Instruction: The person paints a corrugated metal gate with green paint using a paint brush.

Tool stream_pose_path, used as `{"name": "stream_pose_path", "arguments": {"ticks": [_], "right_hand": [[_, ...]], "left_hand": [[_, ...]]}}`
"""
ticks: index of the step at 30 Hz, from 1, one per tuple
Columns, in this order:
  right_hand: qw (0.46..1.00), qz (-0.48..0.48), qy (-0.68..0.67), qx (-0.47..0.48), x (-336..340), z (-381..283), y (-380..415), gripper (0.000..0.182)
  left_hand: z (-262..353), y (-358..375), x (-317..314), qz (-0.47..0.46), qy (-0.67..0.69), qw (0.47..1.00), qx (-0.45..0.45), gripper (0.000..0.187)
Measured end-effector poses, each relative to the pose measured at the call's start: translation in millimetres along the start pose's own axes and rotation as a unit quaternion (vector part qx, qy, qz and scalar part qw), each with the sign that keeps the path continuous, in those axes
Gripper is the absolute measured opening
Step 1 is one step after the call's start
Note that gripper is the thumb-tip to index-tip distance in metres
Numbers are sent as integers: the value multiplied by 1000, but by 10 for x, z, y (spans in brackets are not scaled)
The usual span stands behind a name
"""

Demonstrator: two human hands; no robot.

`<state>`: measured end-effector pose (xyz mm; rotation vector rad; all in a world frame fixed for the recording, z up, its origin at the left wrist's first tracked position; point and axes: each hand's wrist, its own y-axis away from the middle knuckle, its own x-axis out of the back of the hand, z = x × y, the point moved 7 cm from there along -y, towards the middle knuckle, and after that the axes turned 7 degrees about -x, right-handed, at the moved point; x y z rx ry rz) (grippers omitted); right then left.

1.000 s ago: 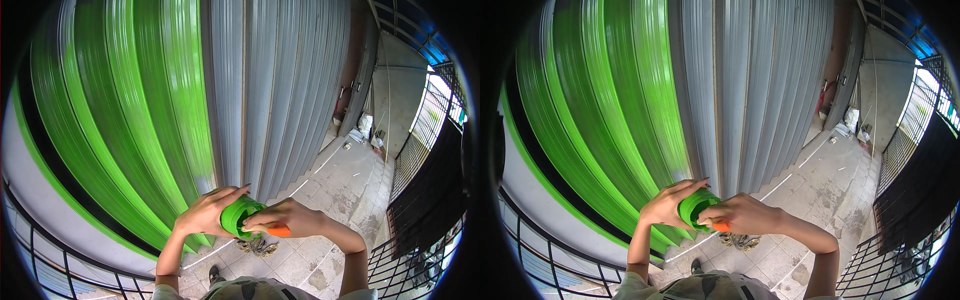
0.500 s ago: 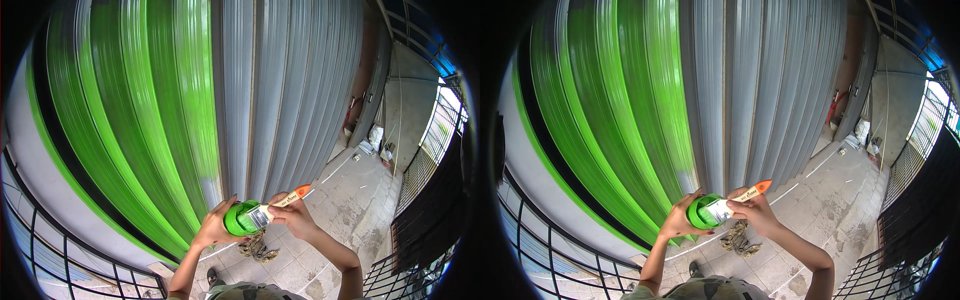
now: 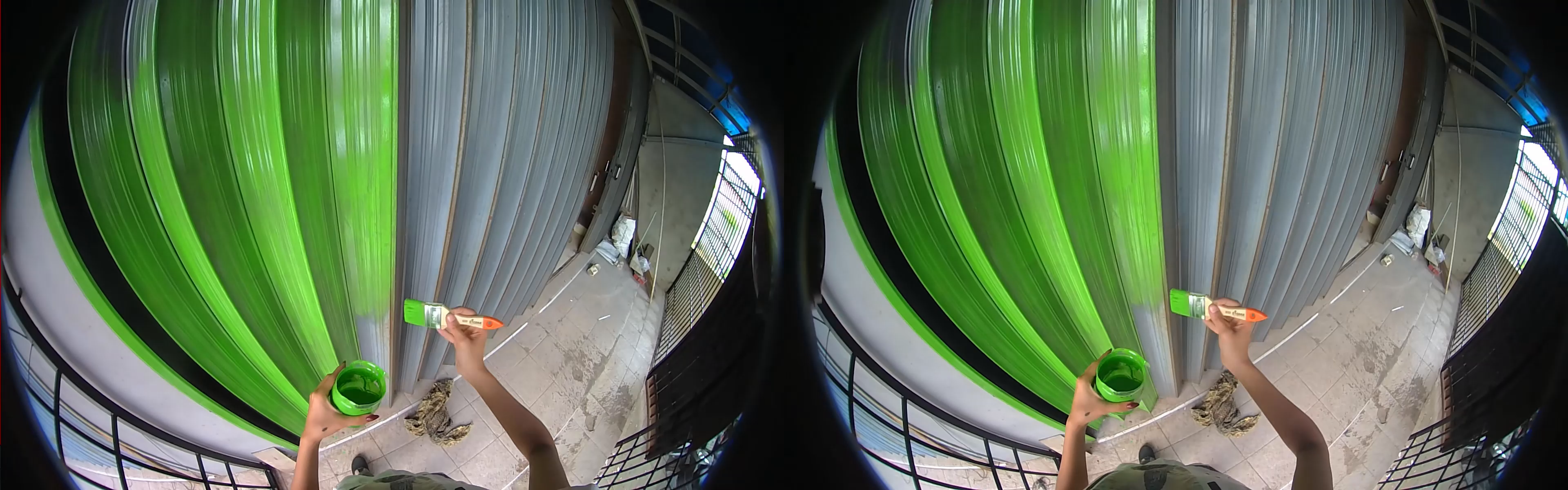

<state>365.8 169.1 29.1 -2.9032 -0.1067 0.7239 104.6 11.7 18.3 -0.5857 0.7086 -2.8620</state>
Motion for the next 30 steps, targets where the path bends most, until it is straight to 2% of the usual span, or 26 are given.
{"name": "stream_pose_path", "arguments": {"ticks": [1, 3, 6, 7, 9, 10, 13, 16, 20, 22, 23, 27, 30], "right_hand": [[999, -10, 47, 17, 29, 228, -73, 16], [976, 2, 162, 145, -3, 524, -80, 10], [892, -81, 321, 307, -176, 682, -28, 11], [826, -114, 404, 376, -301, 623, 66, 13], [651, -175, 550, 493, -505, 599, 218, 17], [599, -170, 588, 517, -525, 687, 226, 18], [545, -116, 609, 564, -570, 737, 155, 14], [549, -111, 612, 558, -577, 821, 92, 13], [543, -190, 629, 523, -294, 1470, 72, 16], [545, -200, 632, 513, -328, 1646, 112, 15], [536, -215, 634, 514, -317, 1582, 33, 15], [537, -127, 591, 588, -751, 460, -160, 16], [552, -73, 543, 628, -912, -31, -114, 16]], "left_hand": [[-91, 20, 76, 5, 21, 1000, 9, 107], [-199, 36, 251, 4, 35, 999, 17, 105], [-378, 75, 481, 3, 55, 997, 53, 103], [-422, 71, 522, -9, 53, 997, 50, 103], [-531, 47, 620, -31, 49, 998, 40, 103], [-548, 29, 650, -41, 45, 997, 38, 103], [-671, -7, 669, -64, 62, 995, 53, 104], [-731, -49, 655, -107, 72, 989, 67, 106], [-676, -91, 561, -154, 119, 974, 119, 110], [-721, -121, 584, -191, 93, 971, 107, 112], [-760, -113, 587, -195, 97, 969, 119, 112], [-783, -150, 601, -213, 85, 966, 117, 113], [-768, -192, 619, -212, 92, 968, 101, 113]]}}
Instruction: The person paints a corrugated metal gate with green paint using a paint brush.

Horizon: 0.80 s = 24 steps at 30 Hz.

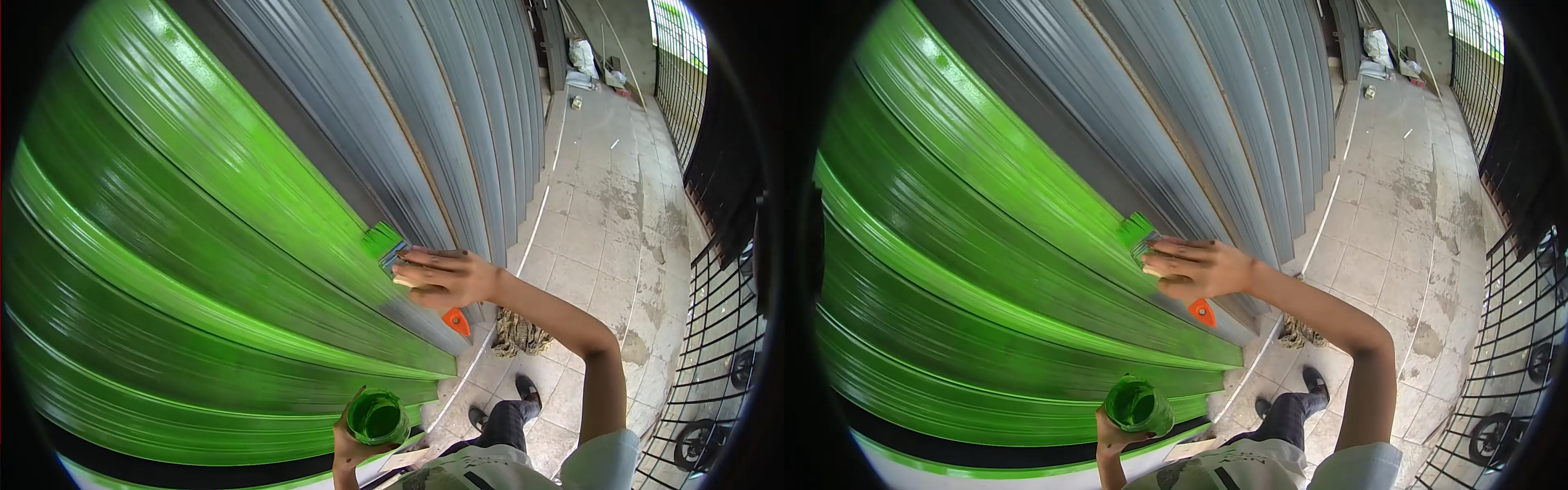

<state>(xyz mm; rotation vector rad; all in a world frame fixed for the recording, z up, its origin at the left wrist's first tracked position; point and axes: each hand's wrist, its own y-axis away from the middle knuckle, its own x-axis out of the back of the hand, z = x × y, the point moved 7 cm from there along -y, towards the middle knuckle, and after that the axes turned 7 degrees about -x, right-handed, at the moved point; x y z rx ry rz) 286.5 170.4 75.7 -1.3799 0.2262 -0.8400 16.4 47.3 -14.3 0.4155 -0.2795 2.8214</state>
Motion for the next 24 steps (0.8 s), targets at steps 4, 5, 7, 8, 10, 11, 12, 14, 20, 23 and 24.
{"name": "stream_pose_path", "arguments": {"ticks": [4, 5, 7, 8, 10, 11, 12, 14, 20, 23, 24], "right_hand": [[996, -86, -18, -10, -359, -199, 599, 17], [991, -126, -33, -15, -536, -248, 956, 16], [979, -192, -69, -20, -644, -284, 1149, 16], [971, -218, -91, -22, -698, -301, 1240, 15], [963, -244, -114, -26, -697, -357, 1223, 15], [963, -245, -110, -25, -702, -291, 1145, 15], [964, -245, -104, -23, -684, -196, 991, 14], [986, -88, -118, -80, -398, 65, 531, 12], [940, 74, -198, -267, -155, 64, 404, 18], [924, 58, -170, -337, -489, -234, 973, 18], [919, 47, -154, -361, -544, -295, 1136, 18]], "left_hand": [[-10, 9, 47, 10, 7, 1000, 9, 112], [-24, 15, 56, 9, 11, 1000, 7, 112], [-58, 1, 56, 8, 16, 1000, 5, 112], [-80, -11, 61, 7, 15, 1000, 5, 111], [-85, 22, 61, 5, 16, 1000, 8, 111], [-82, 11, 49, 3, 18, 1000, 6, 110], [-64, -17, 44, 2, 19, 1000, 3, 110], [-37, -42, 30, -2, 14, 1000, 4, 109], [-63, -55, -10, -5, 19, 1000, -2, 105], [-54, -39, 3, -6, 7, 1000, -4, 104], [-51, -48, 7, -4, 2, 1000, -6, 103]]}}
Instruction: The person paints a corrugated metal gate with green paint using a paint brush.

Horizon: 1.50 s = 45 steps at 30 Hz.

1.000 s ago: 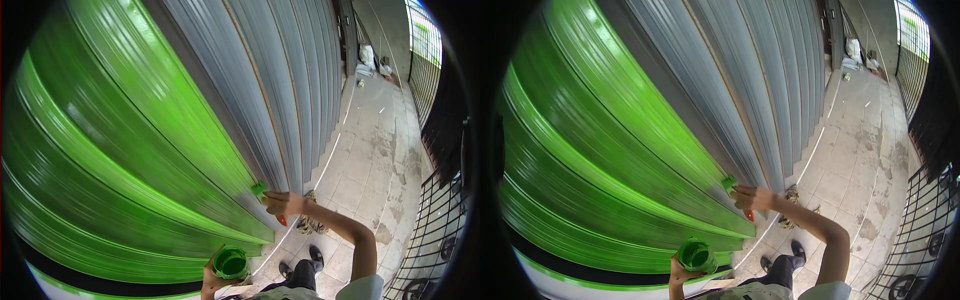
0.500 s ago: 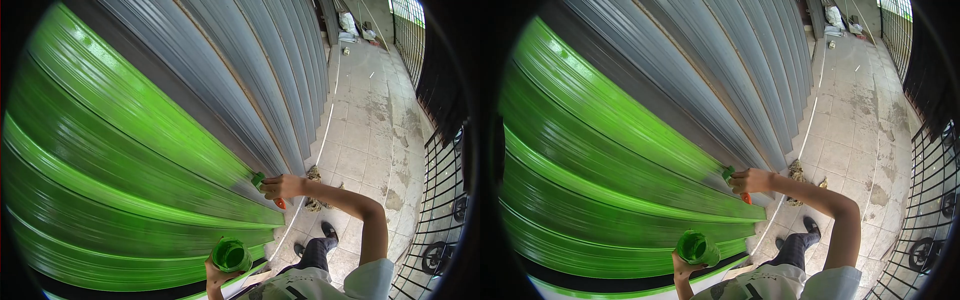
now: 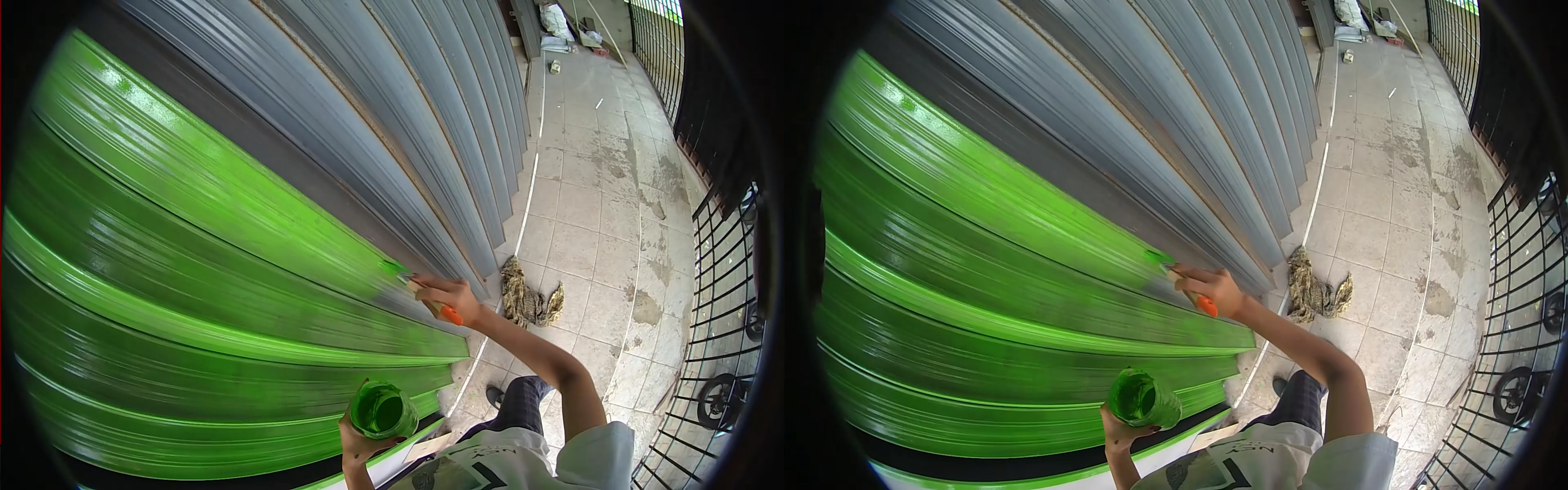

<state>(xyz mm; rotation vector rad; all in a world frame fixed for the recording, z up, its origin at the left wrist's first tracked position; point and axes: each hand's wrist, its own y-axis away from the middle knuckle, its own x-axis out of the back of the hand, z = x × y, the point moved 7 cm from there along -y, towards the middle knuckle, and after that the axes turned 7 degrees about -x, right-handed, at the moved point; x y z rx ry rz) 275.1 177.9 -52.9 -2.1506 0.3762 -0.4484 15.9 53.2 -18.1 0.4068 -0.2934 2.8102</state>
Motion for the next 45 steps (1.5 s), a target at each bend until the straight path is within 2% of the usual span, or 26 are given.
{"name": "stream_pose_path", "arguments": {"ticks": [3, 6, 12, 15, 18, 21, 24, 28, 31, 34, 36, 40, 43, 45], "right_hand": [[994, 58, 5, -89, 65, 75, 217, 19], [993, 73, 1, -98, 9, -2, 103, 19], [971, 220, -90, 16, 200, -552, -782, 20], [980, 195, -37, -6, 103, -455, -658, 21], [988, 142, -1, -57, -14, -139, -148, 19], [985, 97, 24, -144, -10, 92, 239, 19], [987, 107, 16, -119, 8, 14, 78, 19], [980, 190, -57, -4, 167, -575, -940, 18], [969, 232, -79, 44, 293, -948, -1457, 17], [971, 228, -63, 26, 241, -912, -1391, 16], [972, 227, -48, 22, 99, -627, -977, 18], [984, 143, 14, -102, 16, -154, -49, 17], [987, 116, 10, -112, 103, -219, -151, 16], [988, 134, -24, -78, 140, -410, -589, 15]], "left_hand": [[7, 34, 25, 1, -16, 1000, 10, 102], [7, 53, 41, 0, -28, 1000, 8, 101], [76, 37, 31, 21, 9, 1000, -5, 101], [8, 80, 65, 11, -14, 1000, 5, 100], [-16, 90, 83, 10, -8, 1000, -4, 99], [-68, 112, 95, 10, -13, 1000, 9, 97], [-50, 87, 79, 12, -3, 1000, 4, 95], [66, 26, 30, 4, -10, 1000, -10, 92], [99, 30, 18, 0, -10, 1000, -18, 90], [103, 46, 20, 8, 0, 1000, -20, 90], [93, 57, 35, 11, -1, 1000, -22, 89], [-28, 118, 89, 15, 2, 1000, -8, 87], [-36, 104, 103, 14, 5, 1000, -17, 84], [15, 114, 79, 22, 7, 1000, -17, 82]]}}
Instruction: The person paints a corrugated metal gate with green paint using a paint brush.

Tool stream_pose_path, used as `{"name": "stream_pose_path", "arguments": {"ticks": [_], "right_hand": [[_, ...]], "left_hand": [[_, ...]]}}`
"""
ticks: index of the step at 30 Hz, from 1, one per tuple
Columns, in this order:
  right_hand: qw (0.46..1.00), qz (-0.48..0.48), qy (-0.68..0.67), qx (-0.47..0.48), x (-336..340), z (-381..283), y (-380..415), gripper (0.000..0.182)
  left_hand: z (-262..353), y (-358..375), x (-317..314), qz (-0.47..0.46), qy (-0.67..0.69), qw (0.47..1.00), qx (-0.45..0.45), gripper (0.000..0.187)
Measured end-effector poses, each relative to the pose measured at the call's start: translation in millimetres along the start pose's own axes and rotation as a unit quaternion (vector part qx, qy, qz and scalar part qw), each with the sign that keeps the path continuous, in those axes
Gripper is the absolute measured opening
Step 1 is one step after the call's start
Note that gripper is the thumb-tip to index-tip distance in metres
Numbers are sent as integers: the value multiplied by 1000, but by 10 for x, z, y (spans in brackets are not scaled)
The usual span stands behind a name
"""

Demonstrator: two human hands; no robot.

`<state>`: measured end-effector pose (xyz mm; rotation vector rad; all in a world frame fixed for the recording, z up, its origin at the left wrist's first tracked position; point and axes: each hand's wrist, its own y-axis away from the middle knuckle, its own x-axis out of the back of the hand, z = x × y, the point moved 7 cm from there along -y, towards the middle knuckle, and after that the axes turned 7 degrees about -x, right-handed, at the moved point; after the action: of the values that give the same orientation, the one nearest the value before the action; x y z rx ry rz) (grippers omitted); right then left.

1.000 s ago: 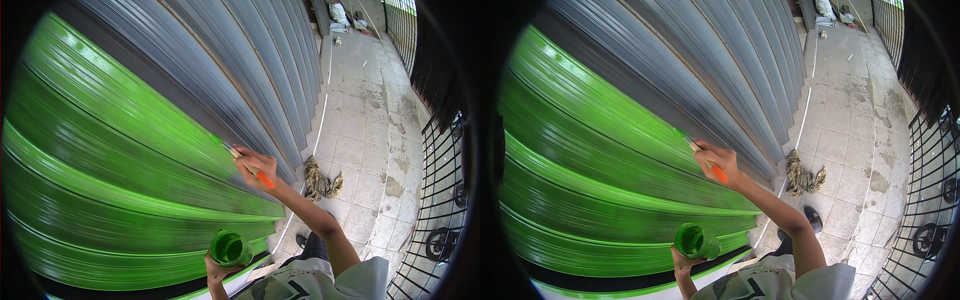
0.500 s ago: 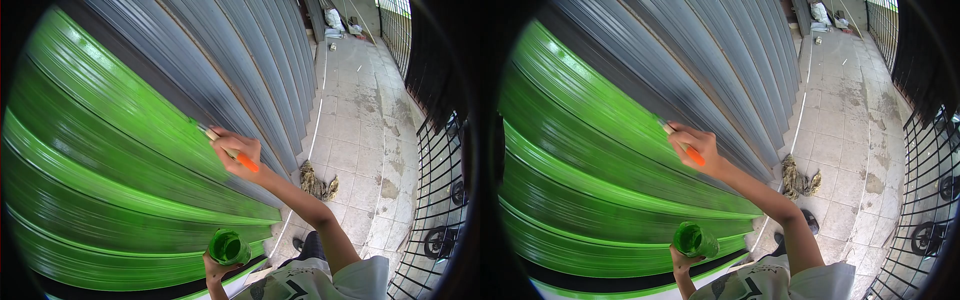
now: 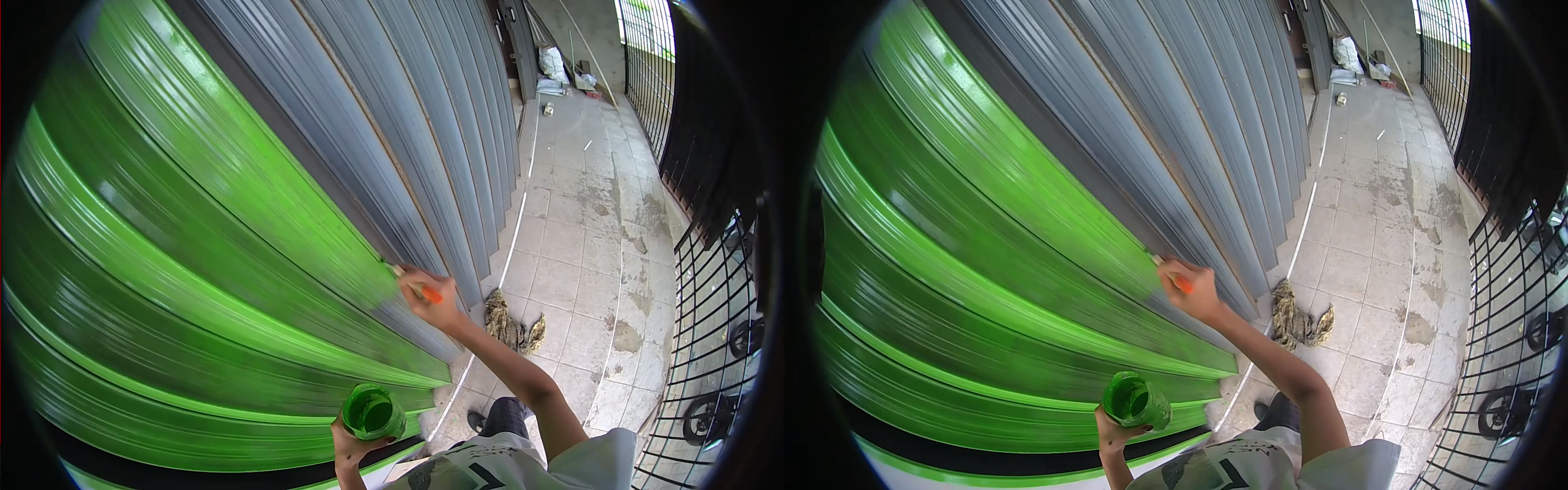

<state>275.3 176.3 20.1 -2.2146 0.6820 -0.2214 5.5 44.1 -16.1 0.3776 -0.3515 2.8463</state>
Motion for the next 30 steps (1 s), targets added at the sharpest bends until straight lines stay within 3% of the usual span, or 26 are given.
{"name": "stream_pose_path", "arguments": {"ticks": [5, 8, 11, 12, 14, 15, 18, 21, 25, 28, 30], "right_hand": [[978, 85, -114, 151, -154, -1054, -1221, 12], [977, 107, -116, 145, -171, -1207, -1349, 11], [981, 102, -30, 161, -231, -736, -811, 14], [989, 80, -13, 121, -188, -531, -579, 14], [998, 47, -7, 49, -81, -122, -125, 15], [999, 28, 3, 40, -42, -27, 72, 16], [1000, -3, 2, 29, -92, -130, -227, 16], [999, -25, -37, 7, -248, -640, -924, 9], [969, 103, -106, 198, -266, -1722, -1857, 13], [959, 125, -145, 207, -224, -1941, -2134, 11], [969, 94, -101, 205, -285, -1609, -1899, 11]], "left_hand": [[53, -2, -33, -1, -6, 1000, -13, 87], [128, -5, -57, -3, -1, 1000, -12, 95], [36, 25, -20, -1, 14, 1000, -22, 103], [-26, 13, -38, 1, 22, 999, -31, 106], [123, 18, -84, 59, 128, 990, -17, 76], [170, 5, -81, 12, 45, 999, -23, 78], [-200, 77, -145, -16, 151, 988, 15, 98], [-39, 28, -209, 6, 153, 988, 2, 97], [438, -69, -308, 33, 128, 991, -21, 86], [300, -55, -300, 15, 55, 997, -50, 90], [261, -14, -277, 18, 68, 997, -35, 97]]}}
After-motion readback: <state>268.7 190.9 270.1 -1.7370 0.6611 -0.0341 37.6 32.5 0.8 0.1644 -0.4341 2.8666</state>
